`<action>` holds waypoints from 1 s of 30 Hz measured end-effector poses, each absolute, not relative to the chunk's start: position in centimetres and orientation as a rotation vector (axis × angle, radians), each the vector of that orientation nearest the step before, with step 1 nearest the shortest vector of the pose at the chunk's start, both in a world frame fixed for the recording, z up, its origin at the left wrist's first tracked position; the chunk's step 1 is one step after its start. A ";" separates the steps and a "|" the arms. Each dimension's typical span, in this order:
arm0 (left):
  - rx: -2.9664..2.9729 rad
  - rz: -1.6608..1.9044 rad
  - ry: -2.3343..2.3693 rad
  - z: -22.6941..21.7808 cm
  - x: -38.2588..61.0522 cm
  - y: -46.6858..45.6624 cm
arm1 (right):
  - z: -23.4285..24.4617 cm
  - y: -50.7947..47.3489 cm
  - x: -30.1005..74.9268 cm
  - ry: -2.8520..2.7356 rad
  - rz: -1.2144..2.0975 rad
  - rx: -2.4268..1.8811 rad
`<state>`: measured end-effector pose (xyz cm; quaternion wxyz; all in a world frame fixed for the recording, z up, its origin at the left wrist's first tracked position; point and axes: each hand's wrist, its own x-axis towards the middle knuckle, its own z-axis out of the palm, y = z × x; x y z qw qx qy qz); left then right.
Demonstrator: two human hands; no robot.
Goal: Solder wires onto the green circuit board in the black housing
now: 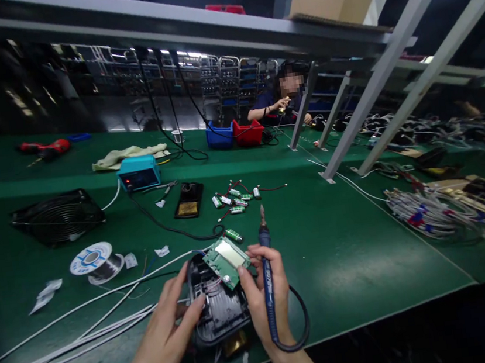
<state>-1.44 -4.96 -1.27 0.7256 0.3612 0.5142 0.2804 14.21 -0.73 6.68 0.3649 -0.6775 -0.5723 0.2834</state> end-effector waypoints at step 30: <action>1.854 0.484 1.742 -11.9 -14.4 -10.5 | 8.6 4.3 18.7 -2.403 0.639 -1.558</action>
